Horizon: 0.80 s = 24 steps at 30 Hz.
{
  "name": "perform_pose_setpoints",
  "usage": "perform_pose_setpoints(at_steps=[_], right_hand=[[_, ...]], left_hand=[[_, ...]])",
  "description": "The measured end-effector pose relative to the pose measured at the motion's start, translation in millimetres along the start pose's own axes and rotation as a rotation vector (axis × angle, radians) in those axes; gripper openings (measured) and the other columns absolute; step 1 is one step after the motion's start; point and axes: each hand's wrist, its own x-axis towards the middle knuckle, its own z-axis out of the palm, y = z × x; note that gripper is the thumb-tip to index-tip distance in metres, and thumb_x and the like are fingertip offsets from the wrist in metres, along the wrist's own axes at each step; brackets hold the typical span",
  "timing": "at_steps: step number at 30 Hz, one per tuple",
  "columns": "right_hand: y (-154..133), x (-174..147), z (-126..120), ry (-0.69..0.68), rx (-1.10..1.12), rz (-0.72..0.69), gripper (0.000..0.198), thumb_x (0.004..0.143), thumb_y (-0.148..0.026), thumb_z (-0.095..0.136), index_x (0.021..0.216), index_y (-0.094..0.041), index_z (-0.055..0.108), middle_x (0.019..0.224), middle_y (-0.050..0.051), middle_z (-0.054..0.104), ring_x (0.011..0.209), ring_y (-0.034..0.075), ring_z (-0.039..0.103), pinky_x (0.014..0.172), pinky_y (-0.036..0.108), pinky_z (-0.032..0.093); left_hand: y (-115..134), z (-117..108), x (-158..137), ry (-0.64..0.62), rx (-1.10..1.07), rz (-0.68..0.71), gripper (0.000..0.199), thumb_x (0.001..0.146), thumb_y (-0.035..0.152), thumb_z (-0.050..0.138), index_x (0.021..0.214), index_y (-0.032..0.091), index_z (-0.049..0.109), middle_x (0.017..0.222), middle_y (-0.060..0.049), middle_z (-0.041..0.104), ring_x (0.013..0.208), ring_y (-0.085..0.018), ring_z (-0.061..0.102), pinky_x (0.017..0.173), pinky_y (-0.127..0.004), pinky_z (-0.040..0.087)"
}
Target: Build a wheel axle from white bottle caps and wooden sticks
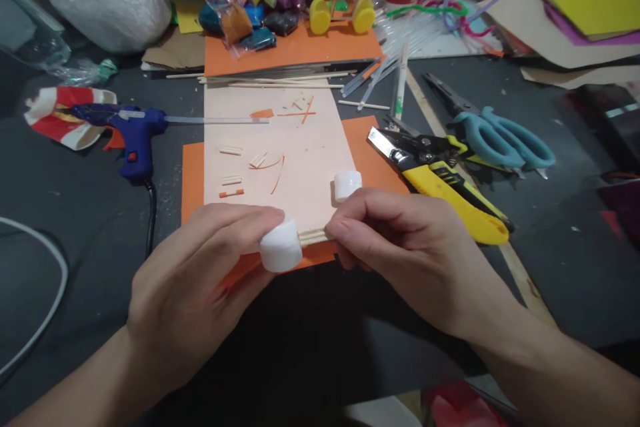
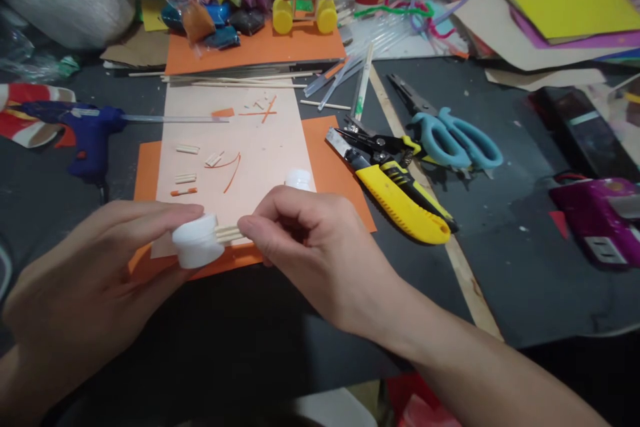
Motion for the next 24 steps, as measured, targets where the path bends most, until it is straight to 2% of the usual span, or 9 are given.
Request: perform_pose_setpoints(at_steps=[14, 24], right_hand=[[0.9, -0.1, 0.7, 0.009, -0.052, -0.011, 0.028, 0.092, -0.021, 0.061, 0.064, -0.016, 0.061, 0.056, -0.004, 0.055, 0.05, 0.006, 0.044, 0.044, 0.017, 0.031], [0.1, 0.5, 1.9, 0.012, -0.067, -0.016, 0.028, 0.092, -0.02, 0.061, 0.064, -0.016, 0.061, 0.055, -0.005, 0.053, 0.049, 0.006, 0.04, 0.043, 0.019, 0.027]], left_hand=[[-1.4, 4.7, -1.6, 0.013, 0.021, -0.001, 0.018, 0.091, 0.015, 0.067, 0.109, 0.014, 0.068, 0.104, -0.004, 0.075, 0.102, -0.008, 0.066, 0.098, -0.013, 0.043], [-2.6, 7.0, -1.9, 0.03, 0.019, 0.002, 0.022, 0.091, 0.015, 0.067, 0.113, 0.018, 0.067, 0.105, -0.003, 0.075, 0.1, -0.012, 0.068, 0.095, -0.019, 0.05]])
